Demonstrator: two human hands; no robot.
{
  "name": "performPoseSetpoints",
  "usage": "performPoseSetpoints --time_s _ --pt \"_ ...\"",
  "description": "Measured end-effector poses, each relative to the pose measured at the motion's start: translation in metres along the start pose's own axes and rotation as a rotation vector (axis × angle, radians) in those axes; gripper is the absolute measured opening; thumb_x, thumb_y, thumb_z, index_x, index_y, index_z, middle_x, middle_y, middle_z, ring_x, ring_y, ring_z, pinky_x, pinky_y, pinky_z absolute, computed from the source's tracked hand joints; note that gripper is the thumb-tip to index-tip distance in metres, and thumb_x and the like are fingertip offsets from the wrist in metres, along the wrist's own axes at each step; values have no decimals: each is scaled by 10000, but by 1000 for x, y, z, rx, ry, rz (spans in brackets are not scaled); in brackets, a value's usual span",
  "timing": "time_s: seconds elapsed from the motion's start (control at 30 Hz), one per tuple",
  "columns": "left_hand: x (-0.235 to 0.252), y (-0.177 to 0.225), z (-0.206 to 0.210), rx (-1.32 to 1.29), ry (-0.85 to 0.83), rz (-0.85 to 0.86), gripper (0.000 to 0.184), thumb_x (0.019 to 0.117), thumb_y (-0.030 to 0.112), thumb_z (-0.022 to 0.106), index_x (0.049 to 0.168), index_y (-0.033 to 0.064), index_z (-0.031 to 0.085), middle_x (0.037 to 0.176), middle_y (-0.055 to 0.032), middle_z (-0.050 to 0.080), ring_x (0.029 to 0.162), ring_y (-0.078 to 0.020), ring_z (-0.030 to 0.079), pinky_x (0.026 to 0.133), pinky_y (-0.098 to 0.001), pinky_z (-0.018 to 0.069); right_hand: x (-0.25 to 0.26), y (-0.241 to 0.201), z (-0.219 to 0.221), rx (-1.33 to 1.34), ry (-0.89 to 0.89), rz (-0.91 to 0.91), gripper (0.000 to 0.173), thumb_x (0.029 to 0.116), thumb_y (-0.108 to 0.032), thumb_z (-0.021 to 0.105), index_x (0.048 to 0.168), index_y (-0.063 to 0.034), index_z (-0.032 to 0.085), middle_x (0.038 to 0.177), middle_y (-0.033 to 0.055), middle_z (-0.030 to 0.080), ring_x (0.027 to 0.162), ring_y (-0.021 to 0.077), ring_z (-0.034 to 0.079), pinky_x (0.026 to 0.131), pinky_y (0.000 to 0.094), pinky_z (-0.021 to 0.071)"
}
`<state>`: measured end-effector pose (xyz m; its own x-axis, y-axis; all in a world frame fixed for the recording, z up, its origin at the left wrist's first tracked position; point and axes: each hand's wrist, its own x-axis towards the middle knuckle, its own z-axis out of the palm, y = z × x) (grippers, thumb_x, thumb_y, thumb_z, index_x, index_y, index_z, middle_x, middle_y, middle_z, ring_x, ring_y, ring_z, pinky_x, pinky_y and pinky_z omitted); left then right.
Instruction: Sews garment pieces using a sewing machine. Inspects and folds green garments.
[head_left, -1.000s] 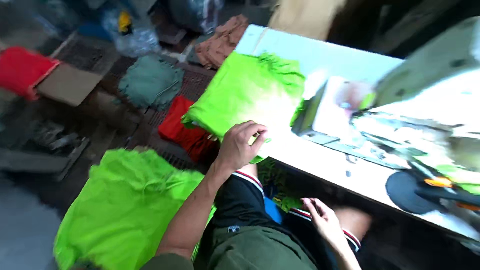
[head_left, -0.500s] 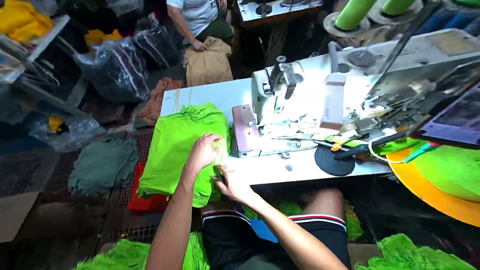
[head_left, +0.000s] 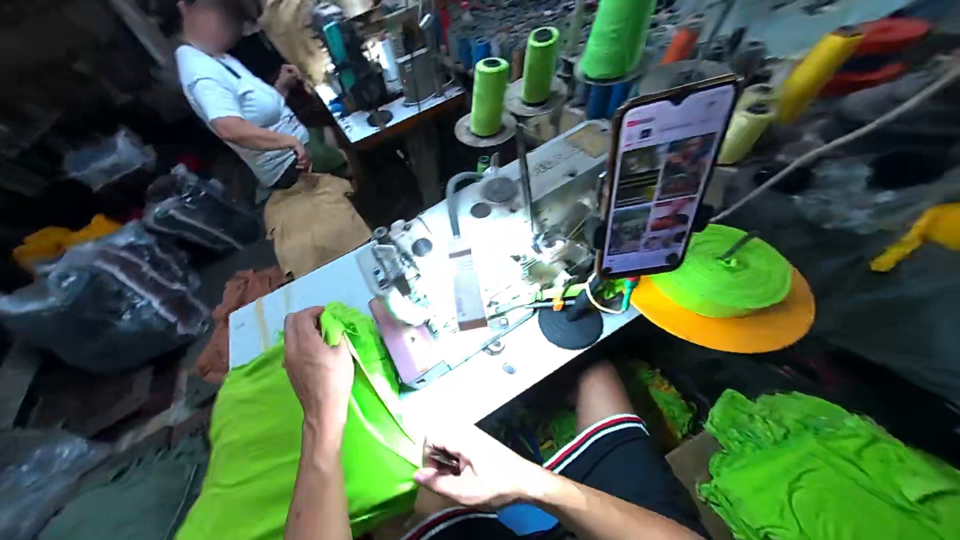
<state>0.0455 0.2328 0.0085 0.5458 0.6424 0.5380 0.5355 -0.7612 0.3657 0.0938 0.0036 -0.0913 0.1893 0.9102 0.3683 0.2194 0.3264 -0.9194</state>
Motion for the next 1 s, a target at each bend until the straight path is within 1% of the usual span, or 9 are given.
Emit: performPoseSetpoints --time_s 0.13,0.23,0.37,0.5,0.63,0.73,0.77,0.87,1.0 --pt "-42 29 24 -131 37 95 292 954 120 622 1172 -70 664 1104 -258 677 979 -370 691 845 -505 577 -57 30 -24 -41 73 234 227 942 -224 676 833 -29 633 670 40 551 596 95 516 540 261 426" --pt "-65 23 52 -185 39 106 261 947 161 631 1129 -14 700 1073 -191 696 930 -264 704 792 -412 597 -71 49 -36 -213 117 413 285 965 -351 688 1013 -73 732 868 54 703 785 123 660 739 330 562" --pt "-72 24 55 -158 61 102 255 980 215 599 1131 49 719 1043 -131 690 885 -189 691 743 -347 592 -30 32 -27 -395 395 224 190 961 -265 672 1056 -124 757 901 1 740 810 82 694 754 311 605" --pt "-71 26 43 -136 53 137 237 1006 210 583 1083 79 764 1016 -89 686 853 -124 684 729 -274 591 14 29 -8 -606 439 175 390 955 -410 668 1229 -136 714 1057 60 709 877 184 703 720 401 607" --pt "-60 -15 6 -224 -327 242 203 948 214 631 934 60 763 1002 -61 674 879 -109 645 787 -274 564 18 38 -23 -217 356 314 237 1004 -185 576 1128 -33 709 979 81 717 890 137 686 828 339 579" --pt "-54 -56 -36 -459 -754 208 229 979 312 674 932 108 767 1319 -6 657 1251 -119 593 1070 -347 503 9 35 -37 -19 340 427 292 1060 -273 514 1081 -38 687 858 38 668 785 78 640 765 286 558" --pt "-55 -63 -46 -572 -794 150 196 981 276 675 919 108 753 1265 16 698 1235 -100 616 1069 -335 513 7 29 -36 -22 292 444 321 1063 -300 510 1073 -41 700 863 43 680 798 91 650 779 309 563" --pt "-58 -63 -60 -727 -645 -34 191 1055 264 535 927 171 641 814 118 638 753 27 608 704 -181 526 5 4 -17 15 80 330 333 1065 -287 521 1073 -19 717 899 85 707 827 133 672 786 349 573" --pt "-45 -27 -34 -369 -245 55 240 1034 239 548 962 75 707 776 47 661 694 15 606 657 -188 522 3 -10 -7 137 124 251 296 1062 -255 549 973 -26 716 787 18 668 728 41 629 692 243 550"
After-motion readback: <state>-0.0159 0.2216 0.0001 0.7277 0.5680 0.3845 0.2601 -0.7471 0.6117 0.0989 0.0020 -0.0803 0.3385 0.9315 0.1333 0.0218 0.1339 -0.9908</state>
